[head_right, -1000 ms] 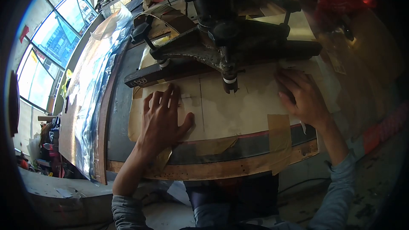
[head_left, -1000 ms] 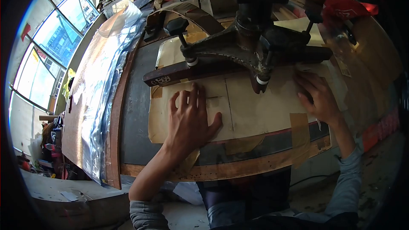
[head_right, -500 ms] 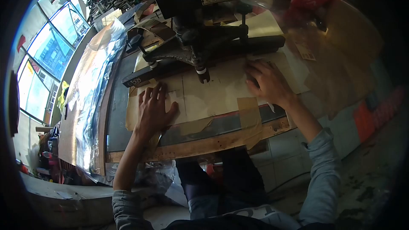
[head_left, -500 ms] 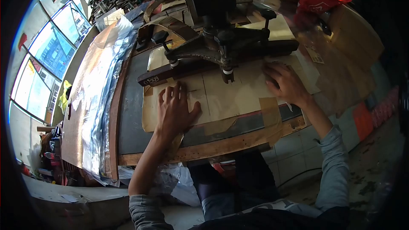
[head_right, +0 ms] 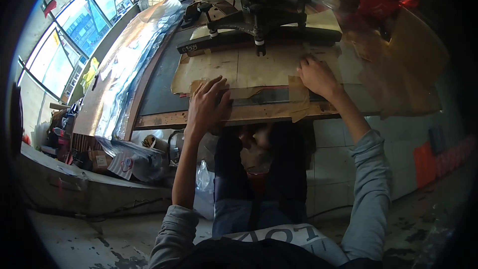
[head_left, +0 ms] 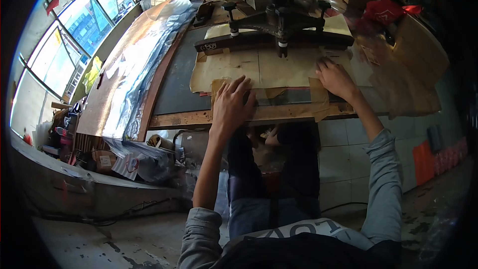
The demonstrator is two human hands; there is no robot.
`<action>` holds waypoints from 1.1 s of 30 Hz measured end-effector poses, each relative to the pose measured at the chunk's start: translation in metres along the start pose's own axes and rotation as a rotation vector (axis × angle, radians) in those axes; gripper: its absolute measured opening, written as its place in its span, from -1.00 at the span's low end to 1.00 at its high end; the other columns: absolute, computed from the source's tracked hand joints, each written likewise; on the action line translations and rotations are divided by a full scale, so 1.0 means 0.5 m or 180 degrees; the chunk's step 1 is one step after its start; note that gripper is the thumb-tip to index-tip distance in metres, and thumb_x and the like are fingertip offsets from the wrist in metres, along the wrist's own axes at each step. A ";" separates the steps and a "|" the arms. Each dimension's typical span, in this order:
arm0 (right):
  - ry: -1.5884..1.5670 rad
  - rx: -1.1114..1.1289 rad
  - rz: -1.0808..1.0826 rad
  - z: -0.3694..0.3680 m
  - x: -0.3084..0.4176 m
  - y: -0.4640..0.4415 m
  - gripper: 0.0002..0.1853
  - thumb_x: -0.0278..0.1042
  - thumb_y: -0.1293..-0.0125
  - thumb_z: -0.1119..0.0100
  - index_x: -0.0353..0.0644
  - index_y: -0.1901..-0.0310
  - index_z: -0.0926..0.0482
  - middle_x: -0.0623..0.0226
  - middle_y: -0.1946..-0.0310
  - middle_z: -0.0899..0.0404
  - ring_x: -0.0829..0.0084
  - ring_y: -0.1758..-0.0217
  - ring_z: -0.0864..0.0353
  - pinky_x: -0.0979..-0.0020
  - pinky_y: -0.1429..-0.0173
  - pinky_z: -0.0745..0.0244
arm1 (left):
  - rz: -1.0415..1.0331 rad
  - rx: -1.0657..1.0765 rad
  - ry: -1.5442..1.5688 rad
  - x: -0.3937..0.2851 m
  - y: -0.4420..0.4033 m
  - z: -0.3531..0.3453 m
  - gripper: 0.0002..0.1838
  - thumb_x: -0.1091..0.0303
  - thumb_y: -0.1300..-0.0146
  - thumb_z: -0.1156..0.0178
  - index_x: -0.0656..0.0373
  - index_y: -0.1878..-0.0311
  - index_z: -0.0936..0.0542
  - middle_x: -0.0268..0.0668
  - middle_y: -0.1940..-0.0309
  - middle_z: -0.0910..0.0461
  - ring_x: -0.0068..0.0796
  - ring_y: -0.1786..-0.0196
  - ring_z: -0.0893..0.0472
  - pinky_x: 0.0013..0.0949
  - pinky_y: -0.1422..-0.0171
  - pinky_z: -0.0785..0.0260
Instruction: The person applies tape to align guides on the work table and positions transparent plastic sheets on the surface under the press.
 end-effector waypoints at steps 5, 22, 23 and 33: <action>0.0258 0.0308 -0.0061 0.000 -0.010 -0.017 -0.69 -0.27 -0.42 0.05 -0.39 0.05 -0.47 -0.09 0.06 -0.53 -0.03 0.04 -0.59 0.10 -0.04 -0.55 | -0.0246 -0.0512 0.0037 -0.030 0.050 0.013 -0.75 0.31 -0.25 -0.18 0.17 0.05 -0.64 -0.22 -0.03 -0.64 -0.20 -0.14 -0.59 -0.21 -0.27 -0.39; 0.0267 -0.2497 -0.0793 0.068 0.178 0.227 -0.65 -0.30 -0.45 0.17 -0.13 0.00 -0.66 0.37 0.01 -0.68 0.39 -0.09 -0.61 0.27 -0.23 -0.27 | -0.0533 -0.2177 -0.1039 0.010 0.201 -0.052 -0.62 0.08 -0.46 0.17 -0.06 -0.03 -0.63 -0.44 -0.07 -0.59 -0.39 -0.18 -0.49 -0.05 -0.51 0.16; 0.0334 -0.2709 -0.0732 0.073 0.182 0.227 -0.64 -0.29 -0.44 0.19 -0.13 0.09 -0.68 0.41 0.10 -0.70 0.40 0.02 -0.64 0.26 -0.17 -0.28 | -0.0532 -0.2294 -0.1063 0.016 0.204 -0.062 -0.61 0.06 -0.47 0.19 -0.07 -0.01 -0.62 -0.43 -0.06 -0.59 -0.36 -0.19 -0.47 0.00 -0.55 0.26; 0.0298 -0.2809 -0.0697 0.072 0.182 0.229 -0.61 -0.26 -0.44 0.23 -0.14 0.12 -0.68 0.39 0.12 -0.70 0.38 0.05 -0.65 0.28 -0.13 -0.29 | -0.0377 -0.2672 -0.0989 0.023 0.210 -0.081 -0.59 0.05 -0.47 0.24 -0.06 0.03 -0.60 -0.41 -0.05 -0.58 -0.32 -0.19 -0.45 0.01 -0.53 0.23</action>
Point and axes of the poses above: each hand's wrist, its own y-axis away from the middle knuckle, its own z-axis out of the back of the hand, x = y × z, the point moved 9 cm from there along -y, towards the middle knuckle
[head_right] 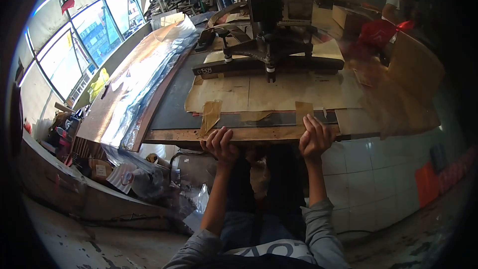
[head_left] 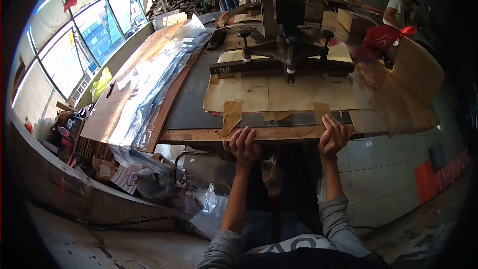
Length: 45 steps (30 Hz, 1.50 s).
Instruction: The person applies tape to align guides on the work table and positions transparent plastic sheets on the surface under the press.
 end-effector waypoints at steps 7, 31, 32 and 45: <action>-0.0058 -0.0040 0.0004 0.003 -0.002 0.003 -0.62 -0.25 -0.44 0.21 -0.13 0.11 -0.68 0.41 0.12 -0.70 0.40 0.05 -0.64 0.29 -0.14 -0.25 | 0.0050 -0.0027 0.0130 -0.004 -0.005 0.006 -0.62 0.09 -0.46 0.22 -0.04 0.02 -0.60 -0.38 -0.04 -0.58 -0.30 -0.18 -0.45 0.01 -0.50 0.17; -0.0088 0.0009 -0.0052 -0.001 -0.006 0.007 -0.63 -0.27 -0.42 0.18 -0.13 0.10 -0.69 0.40 0.11 -0.70 0.40 0.03 -0.64 0.29 -0.16 -0.23 | 0.0356 -0.0054 0.0127 -0.013 -0.016 0.013 -0.70 0.20 -0.40 0.14 -0.01 0.09 -0.59 -0.37 0.01 -0.58 -0.28 -0.20 -0.44 0.00 -0.49 0.15; -0.0083 0.0009 -0.0053 -0.001 -0.006 0.007 -0.63 -0.27 -0.42 0.18 -0.13 0.10 -0.69 0.40 0.11 -0.70 0.40 0.03 -0.64 0.29 -0.16 -0.23 | 0.0359 -0.0048 0.0126 -0.013 -0.017 0.013 -0.70 0.20 -0.40 0.14 -0.01 0.09 -0.59 -0.37 0.01 -0.58 -0.28 -0.20 -0.44 0.00 -0.49 0.14; -0.0085 -0.0009 -0.0055 0.001 -0.003 0.004 -0.64 -0.27 -0.42 0.18 -0.13 0.11 -0.69 0.40 0.13 -0.70 0.40 0.04 -0.65 0.30 -0.14 -0.24 | 0.0393 -0.0036 0.0128 -0.011 -0.015 0.012 -0.68 0.15 -0.43 0.16 -0.01 0.09 -0.59 -0.38 0.02 -0.58 -0.29 -0.19 -0.45 0.00 -0.49 0.16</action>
Point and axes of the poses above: each hand's wrist, its own y-axis away from the middle knuckle, its own z-axis out of the back of the hand, x = y × z, the point moved 9 cm from there along -y, towards the middle knuckle
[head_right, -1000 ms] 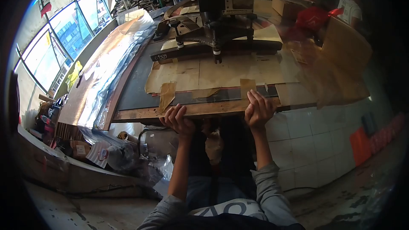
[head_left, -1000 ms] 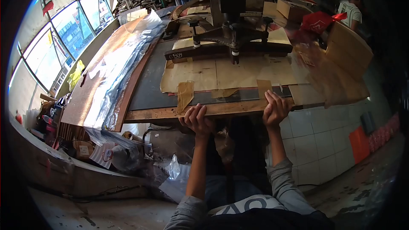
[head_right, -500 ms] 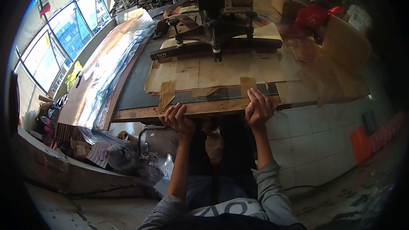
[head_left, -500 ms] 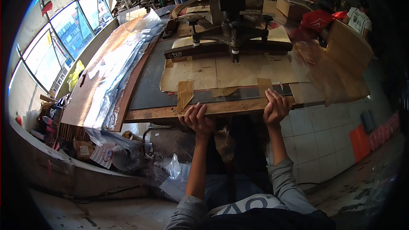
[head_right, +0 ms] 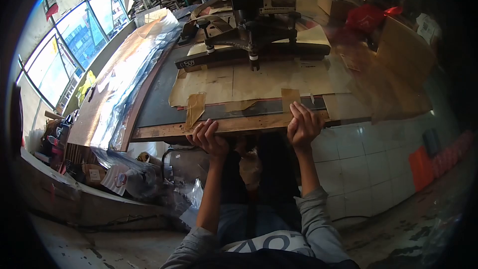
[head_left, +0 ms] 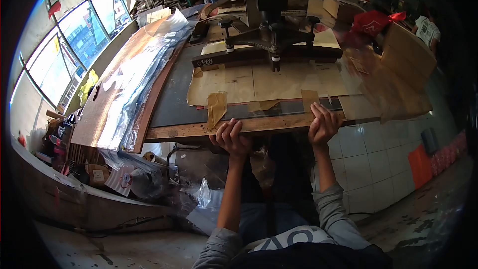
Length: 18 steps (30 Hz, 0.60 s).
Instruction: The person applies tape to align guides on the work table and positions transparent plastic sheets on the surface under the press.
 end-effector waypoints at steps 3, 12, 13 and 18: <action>0.0013 0.0013 0.0002 0.002 0.000 0.000 -0.64 -0.28 -0.41 0.17 -0.13 0.11 -0.69 0.40 0.13 -0.70 0.39 0.04 -0.65 0.30 -0.14 -0.25 | 0.0014 -0.0009 0.0038 -0.001 0.000 0.000 -0.66 0.12 -0.45 0.18 -0.01 0.09 -0.59 -0.38 0.02 -0.58 -0.29 -0.18 -0.45 0.00 -0.50 0.16; 0.0000 0.0015 0.0010 0.000 -0.001 0.001 -0.65 -0.29 -0.40 0.17 -0.14 0.10 -0.68 0.39 0.12 -0.70 0.38 0.04 -0.65 0.28 -0.16 -0.25 | 0.0009 -0.0019 0.0037 0.000 -0.002 -0.001 -0.65 0.10 -0.46 0.18 -0.01 0.08 -0.59 -0.38 0.02 -0.59 -0.29 -0.18 -0.45 0.01 -0.48 0.12; -0.0001 0.0024 0.0002 0.000 -0.001 0.002 -0.65 -0.29 -0.40 0.17 -0.14 0.10 -0.68 0.39 0.12 -0.70 0.38 0.04 -0.65 0.28 -0.16 -0.25 | 0.0008 -0.0014 0.0042 0.000 0.000 -0.001 -0.66 0.11 -0.45 0.18 -0.01 0.08 -0.58 -0.37 0.02 -0.59 -0.29 -0.18 -0.45 0.01 -0.47 0.12; -0.0047 0.0057 -0.0022 0.000 0.000 0.002 -0.65 -0.29 -0.40 0.16 -0.14 0.10 -0.68 0.37 0.12 -0.69 0.37 0.03 -0.64 0.26 -0.18 -0.24 | 0.0035 0.0085 0.0046 -0.002 -0.004 0.002 -0.69 0.15 -0.43 0.15 0.01 0.08 -0.58 -0.36 0.00 -0.58 -0.27 -0.20 -0.44 0.03 -0.48 0.13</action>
Point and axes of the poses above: each hand's wrist, its own y-axis away from the middle knuckle, its own z-axis out of the back of the hand, x = y × z, the point moved 9 cm from there along -y, towards the middle knuckle
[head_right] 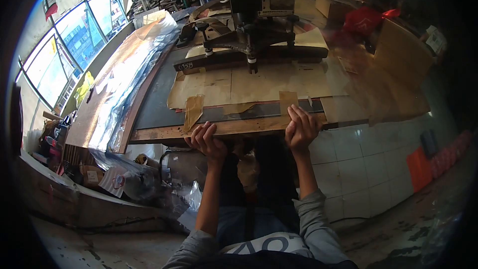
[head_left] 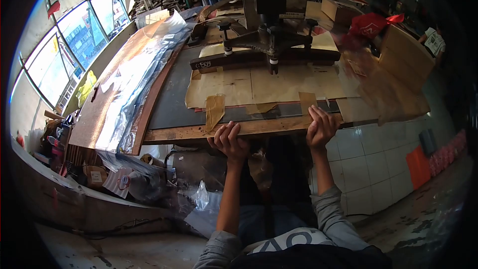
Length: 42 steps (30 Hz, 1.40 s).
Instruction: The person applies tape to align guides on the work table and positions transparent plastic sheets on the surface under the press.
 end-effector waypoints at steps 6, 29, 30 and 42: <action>-0.0080 0.0251 -0.0109 0.001 -0.001 -0.007 -0.67 -0.28 -0.41 0.13 -0.16 0.07 -0.66 0.35 0.08 -0.67 0.34 -0.02 -0.61 0.24 -0.21 -0.24 | 0.0240 0.0338 0.0161 -0.006 -0.014 0.009 -0.71 0.20 -0.32 0.06 0.03 0.04 -0.58 -0.33 -0.04 -0.58 -0.24 -0.21 -0.45 0.04 -0.51 0.16; -0.0519 0.1548 0.0298 -0.022 0.150 -0.049 -0.69 -0.30 -0.32 -0.21 -0.06 -0.09 -0.61 0.32 -0.11 -0.57 0.31 -0.21 -0.51 0.10 -0.32 -0.30 | 0.0492 0.0918 0.0751 -0.007 -0.130 0.050 -0.80 0.50 -0.12 -0.31 0.00 0.18 -0.68 -0.48 0.17 -0.67 -0.41 -0.01 -0.58 -0.21 -0.26 -0.26; -0.0440 0.1529 0.0310 -0.021 0.147 -0.051 -0.70 -0.33 -0.31 -0.21 -0.07 -0.08 -0.62 0.33 -0.10 -0.59 0.31 -0.21 -0.51 0.12 -0.32 -0.31 | 0.0481 0.0921 0.0765 -0.007 -0.128 0.050 -0.80 0.50 -0.12 -0.31 0.00 0.18 -0.68 -0.47 0.17 -0.67 -0.41 0.00 -0.59 -0.21 -0.25 -0.27; -0.0241 0.1462 0.0272 -0.019 0.132 -0.075 -0.68 -0.52 -0.22 -0.20 0.01 0.00 -0.68 0.50 0.02 -0.67 0.40 -0.13 -0.57 0.10 -0.33 -0.29 | 0.0384 0.1024 0.0860 -0.003 -0.113 0.048 -0.80 0.47 -0.10 -0.34 0.03 0.18 -0.69 -0.46 0.18 -0.67 -0.42 0.00 -0.59 -0.31 -0.17 -0.30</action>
Point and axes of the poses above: each hand's wrist, its own y-axis away from the middle knuckle, its own z-axis out of the back of the hand, x = y × z, the point moved 9 cm from there along -y, towards the middle knuckle
